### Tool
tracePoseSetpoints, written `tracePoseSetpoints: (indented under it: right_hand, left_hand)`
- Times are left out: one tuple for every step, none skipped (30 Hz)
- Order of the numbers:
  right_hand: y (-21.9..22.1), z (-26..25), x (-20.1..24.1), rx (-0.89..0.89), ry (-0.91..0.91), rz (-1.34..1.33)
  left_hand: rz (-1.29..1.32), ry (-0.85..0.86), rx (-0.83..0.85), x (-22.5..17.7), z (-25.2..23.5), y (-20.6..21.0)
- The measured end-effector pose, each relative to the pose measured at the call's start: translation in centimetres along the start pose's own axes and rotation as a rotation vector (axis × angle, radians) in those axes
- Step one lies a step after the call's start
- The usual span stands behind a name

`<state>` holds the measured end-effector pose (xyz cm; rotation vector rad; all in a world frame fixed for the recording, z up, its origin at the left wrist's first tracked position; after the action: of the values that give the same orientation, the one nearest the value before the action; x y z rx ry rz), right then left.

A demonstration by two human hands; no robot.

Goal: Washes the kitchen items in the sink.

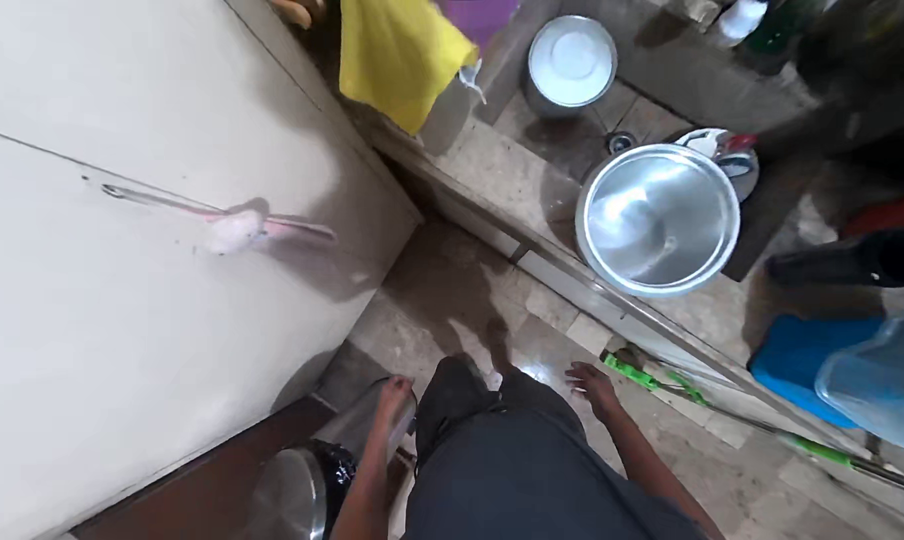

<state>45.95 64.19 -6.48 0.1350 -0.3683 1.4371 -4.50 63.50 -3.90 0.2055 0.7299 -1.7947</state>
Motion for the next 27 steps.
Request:
tracePoseSetpoints:
  right_hand:
    - [0.0,0.2,-0.2,-0.011,0.012,-0.019]
    - [-0.1,0.5,-0.7,-0.028,0.028,-0.032]
    - [-0.2,0.9,-1.2,-0.049,0.048,-0.043]
    - [-0.4,1.3,-1.6,-0.073,0.062,-0.055]
    - [-0.7,1.7,-1.9,-0.097,0.078,-0.074]
    - [-0.8,2.2,-2.4,-0.122,0.094,-0.096]
    - [-0.9,2.6,-2.9,-0.151,0.11,-0.124]
    - [-0.8,2.9,-3.3,-0.182,0.125,-0.159]
    - [-0.5,3.4,-4.0,-0.211,0.144,-0.205]
    - [0.0,4.2,-4.6,-0.244,0.166,-0.261]
    - [0.7,5.0,-4.9,-0.273,0.183,-0.316]
    - [1.5,5.9,-5.3,-0.297,0.197,-0.362]
    - [2.5,6.6,-5.4,-0.31,0.201,-0.391]
    - [3.8,6.8,-5.3,-0.316,0.198,-0.416]
    - [5.0,7.0,-5.4,-0.328,0.2,-0.438]
    - [6.3,7.4,-5.7,-0.336,0.207,-0.455]
    - [7.6,7.9,-6.0,-0.34,0.216,-0.471]
    - [8.8,8.3,-6.1,-0.346,0.223,-0.491]
    - [9.9,8.8,-6.1,-0.355,0.227,-0.514]
    - [10.7,9.2,-5.9,-0.366,0.23,-0.544]
    - [11.2,9.4,-5.9,-0.386,0.231,-0.577]
    - [11.3,9.3,-5.9,-0.4,0.225,-0.602]
    - [11.3,9.1,-5.9,-0.423,0.209,-0.622]
    - [10.9,9.1,-5.6,-0.452,0.181,-0.632]
    - [10.4,9.1,-5.0,-0.486,0.142,-0.638]
    - [9.6,9.4,-4.2,-0.521,0.098,-0.643]
    - [8.7,9.7,-3.0,-0.556,0.056,-0.646]
  left_hand:
    - [-0.02,0.023,0.017,-1.3,-1.2,-0.6]
    - [-0.03,0.034,0.035,-2.3,-2.1,-1.1]
    - [-0.041,0.046,0.044,-3.3,-3.1,-1.7]
    - [-0.05,0.062,0.054,-4.5,-4.3,-2.1]
    - [-0.059,0.074,0.064,-5.7,-5.6,-2.5]
    - [-0.06,0.08,0.078,-6.6,-6.7,-2.7]
    - [-0.059,0.072,0.094,-7.0,-7.9,-2.8]
    - [-0.064,0.057,0.114,-7.2,-9.1,-2.9]
    - [-0.082,0.04,0.14,-7.1,-10.2,-3.2]
    - [-0.106,0.02,0.17,-7.1,-11.2,-3.4]
    - [-0.133,-0.004,0.206,-7.3,-12.0,-3.6]
    - [-0.161,-0.033,0.236,-7.4,-12.6,-3.9]
    - [-0.185,-0.055,0.255,-7.6,-13.4,-4.4]
    - [-0.192,-0.071,0.261,-8.0,-14.6,-5.0]
    - [-0.188,-0.082,0.256,-8.3,-15.8,-5.7]
    - [-0.2,-0.089,0.25,-8.3,-16.8,-6.5]
    - [-0.237,-0.079,0.252,-8.7,-17.6,-7.2]
    - [-0.305,-0.047,0.279,-9.4,-18.4,-7.8]
    - [-0.406,0.01,0.333,-10.3,-19.2,-8.2]
    - [-0.529,0.084,0.401,-11.5,-20.0,-8.4]
    - [-0.648,0.167,0.464,-13.0,-20.7,-8.4]
    - [-0.754,0.251,0.512,-14.5,-21.0,-8.3]
    - [-0.836,0.326,0.539,-16.2,-21.2,-8.2]
    - [-0.888,0.402,0.544,-18.1,-21.3,-8.0]
    - [-0.91,0.476,0.534,-20.0,-21.1,-7.7]
    - [-0.902,0.542,0.517,-22.1,-20.7,-7.3]
    - [-0.882,0.589,0.506,-24.2,-20.2,-6.7]
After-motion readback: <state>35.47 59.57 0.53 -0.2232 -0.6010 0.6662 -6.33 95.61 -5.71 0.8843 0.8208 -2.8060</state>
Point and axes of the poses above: each hand's wrist, its own z-axis away from the middle knuckle, its own y-axis out of the palm, x = y × z, the point moved 7 cm from there along -z, towards the middle knuckle, and after that the axes turned 6 degrees about y, right-handed, at the moved point
